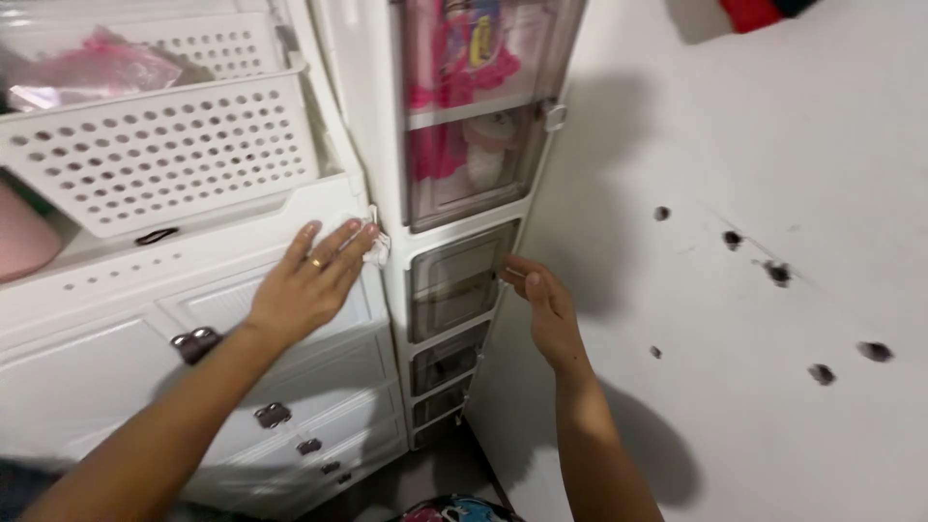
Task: Cleaning a white dresser and various household surfaces using wet wipes.
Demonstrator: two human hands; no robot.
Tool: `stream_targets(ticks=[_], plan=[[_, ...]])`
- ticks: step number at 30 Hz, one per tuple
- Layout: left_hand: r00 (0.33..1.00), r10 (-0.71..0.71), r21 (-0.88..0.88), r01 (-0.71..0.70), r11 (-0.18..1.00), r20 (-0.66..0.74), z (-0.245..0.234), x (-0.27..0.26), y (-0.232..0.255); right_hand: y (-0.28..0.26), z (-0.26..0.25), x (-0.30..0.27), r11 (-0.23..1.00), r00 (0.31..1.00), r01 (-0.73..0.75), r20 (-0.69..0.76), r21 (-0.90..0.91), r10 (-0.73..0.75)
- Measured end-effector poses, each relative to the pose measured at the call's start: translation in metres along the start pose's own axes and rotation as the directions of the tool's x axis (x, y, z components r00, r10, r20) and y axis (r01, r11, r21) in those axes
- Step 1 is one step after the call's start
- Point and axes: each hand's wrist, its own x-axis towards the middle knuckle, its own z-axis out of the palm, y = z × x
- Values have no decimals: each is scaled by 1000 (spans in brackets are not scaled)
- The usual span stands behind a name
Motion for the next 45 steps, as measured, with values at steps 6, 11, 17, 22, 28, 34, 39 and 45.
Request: stream_targets(ticks=[6,11,17,22,28,34,39,45], plan=[[993,-83,-112,93,989,86,6,-20,20,19,44,14,998,986,29,160,61,-38],[975,-195,-174,212,962,109,10,-58,31,25,75,8,1000,975,20,221,18,-23],[918,-384,-287,395,873,95,-11,-38,23,20,135,-7,997,992,56,108,58,-63],[902,-430,-222,411,884,-43,-13,-81,3,-20,186,-19,958,942,279,173,71,-288],[822,-566,-257,560,788,59,-3,-192,-20,-31,234,-37,990,970,134,211,-36,-124],[546,-827,-164,835,525,135,3,-269,-30,-48,271,-71,984,924,176,348,-20,-158],[224,-973,-519,825,223,-63,-1,-281,-43,-51,279,-77,987,894,159,426,-11,-139],[318,-940,-501,797,337,-126,4,-218,-29,-53,272,-68,984,879,178,454,-27,-146]])
